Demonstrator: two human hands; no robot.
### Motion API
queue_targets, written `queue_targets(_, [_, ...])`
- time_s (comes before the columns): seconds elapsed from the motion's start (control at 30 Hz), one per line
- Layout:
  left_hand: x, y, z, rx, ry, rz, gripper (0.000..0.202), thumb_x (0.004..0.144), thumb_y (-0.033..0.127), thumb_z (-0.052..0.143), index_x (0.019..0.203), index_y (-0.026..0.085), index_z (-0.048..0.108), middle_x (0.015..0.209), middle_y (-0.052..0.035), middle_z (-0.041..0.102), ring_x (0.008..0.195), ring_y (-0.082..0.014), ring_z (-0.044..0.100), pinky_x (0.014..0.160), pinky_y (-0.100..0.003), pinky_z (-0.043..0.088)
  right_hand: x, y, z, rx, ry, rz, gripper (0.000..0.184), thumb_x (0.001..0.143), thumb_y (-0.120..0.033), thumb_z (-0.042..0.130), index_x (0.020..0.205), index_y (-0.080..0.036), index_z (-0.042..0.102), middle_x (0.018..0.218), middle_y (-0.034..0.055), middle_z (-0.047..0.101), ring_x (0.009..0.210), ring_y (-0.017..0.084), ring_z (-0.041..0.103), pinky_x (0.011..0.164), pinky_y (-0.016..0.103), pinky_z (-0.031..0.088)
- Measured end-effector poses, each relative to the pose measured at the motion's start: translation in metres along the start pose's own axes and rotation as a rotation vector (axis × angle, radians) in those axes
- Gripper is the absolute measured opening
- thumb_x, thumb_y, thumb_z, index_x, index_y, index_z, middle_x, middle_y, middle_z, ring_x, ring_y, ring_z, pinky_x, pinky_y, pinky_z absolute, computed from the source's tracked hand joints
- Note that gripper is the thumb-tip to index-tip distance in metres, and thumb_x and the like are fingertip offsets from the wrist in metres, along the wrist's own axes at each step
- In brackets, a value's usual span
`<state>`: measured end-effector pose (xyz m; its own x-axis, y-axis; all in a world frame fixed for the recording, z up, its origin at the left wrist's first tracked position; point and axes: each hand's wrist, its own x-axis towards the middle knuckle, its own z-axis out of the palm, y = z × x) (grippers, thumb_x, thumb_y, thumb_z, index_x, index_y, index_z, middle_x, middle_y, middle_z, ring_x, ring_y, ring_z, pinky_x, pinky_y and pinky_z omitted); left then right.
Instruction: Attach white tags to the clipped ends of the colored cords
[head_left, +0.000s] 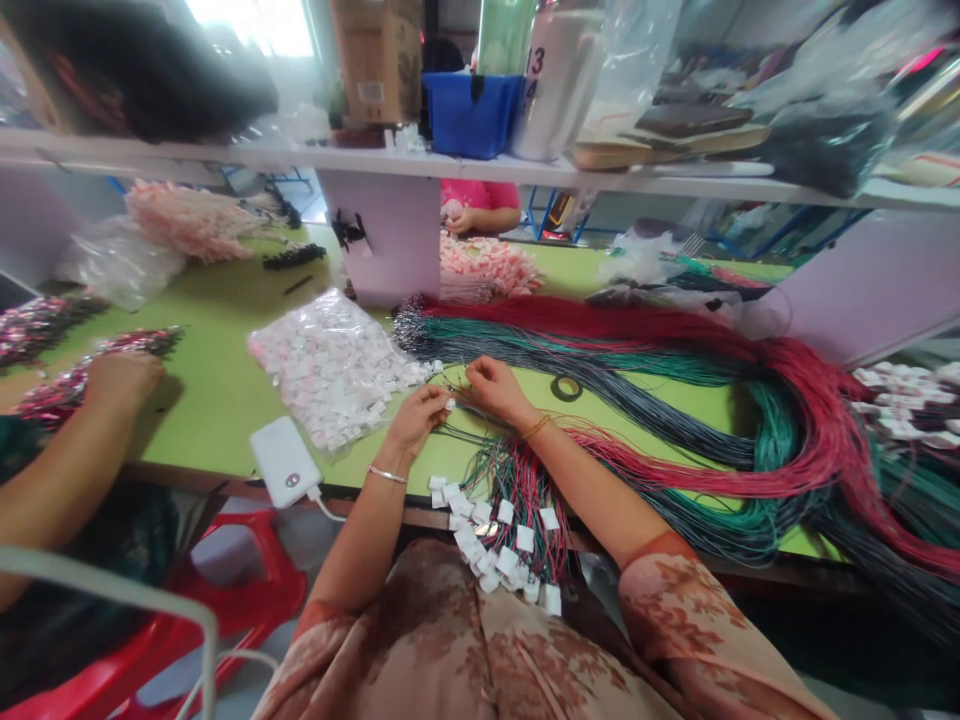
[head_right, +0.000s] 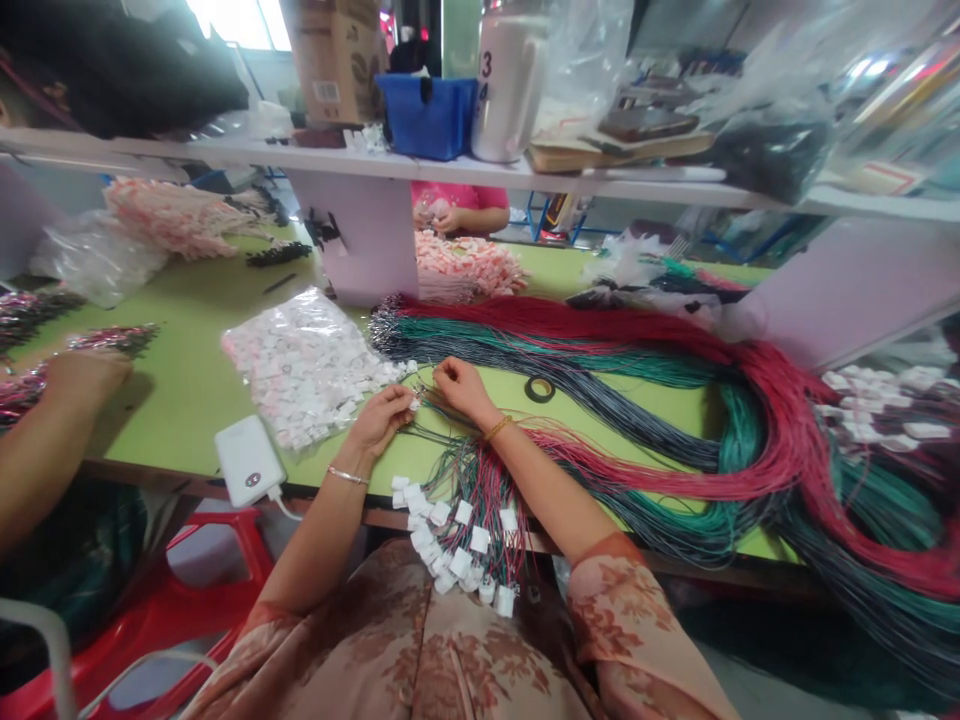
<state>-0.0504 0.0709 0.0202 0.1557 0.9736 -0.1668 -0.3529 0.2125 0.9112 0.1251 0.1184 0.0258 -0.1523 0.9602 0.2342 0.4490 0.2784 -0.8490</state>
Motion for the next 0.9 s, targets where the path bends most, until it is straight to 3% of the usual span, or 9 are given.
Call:
queue_targets(0.13, [0.001, -0.003, -0.001, -0.086, -0.021, 0.008, 0.027, 0.061, 0.026, 0.081, 0.078, 0.013, 0.065, 0.072, -0.0009, 0.063, 0.059, -0.0066, 0.053, 0.057, -0.019, 0.042, -0.004, -0.013, 0.003, 0.218, -0.016, 0.006, 0.024, 0.077, -0.041, 0.054, 0.070, -0.018, 0.052, 0.063, -0.0039, 0.048, 0.060, 0.010, 0.040, 0.059, 0.023, 0.034])
queue_targets(0.37, [0.006, -0.009, -0.003, -0.222, -0.054, 0.015, 0.018, 0.068, 0.020, 0.077, 0.080, 0.013, 0.066, 0.077, -0.0016, 0.063, 0.064, -0.0073, 0.054, 0.061, -0.019, 0.044, -0.029, -0.018, -0.006, 0.103, -0.258, -0.074, 0.027, 0.079, -0.040, 0.052, 0.066, -0.016, 0.056, 0.059, -0.0034, 0.049, 0.059, 0.010, 0.040, 0.058, 0.023, 0.032])
queue_targets(0.63, [0.004, -0.006, -0.002, -0.232, -0.096, 0.021, 0.020, 0.067, 0.021, 0.079, 0.081, 0.013, 0.066, 0.082, -0.0043, 0.067, 0.069, -0.0092, 0.058, 0.062, -0.019, 0.046, -0.036, -0.019, -0.007, -0.021, -0.253, -0.132, 0.021, 0.076, -0.031, 0.046, 0.062, -0.017, 0.052, 0.056, -0.0037, 0.044, 0.056, 0.010, 0.037, 0.055, 0.023, 0.028])
queue_targets(0.9, [0.002, -0.011, 0.006, -0.010, -0.005, 0.051, 0.030, 0.061, 0.029, 0.084, 0.079, 0.013, 0.067, 0.067, 0.0003, 0.062, 0.057, -0.0067, 0.051, 0.055, -0.019, 0.040, -0.037, -0.016, -0.002, -0.128, -0.257, -0.113, 0.030, 0.081, -0.037, 0.048, 0.058, -0.018, 0.046, 0.053, -0.0047, 0.039, 0.053, 0.009, 0.032, 0.053, 0.023, 0.023])
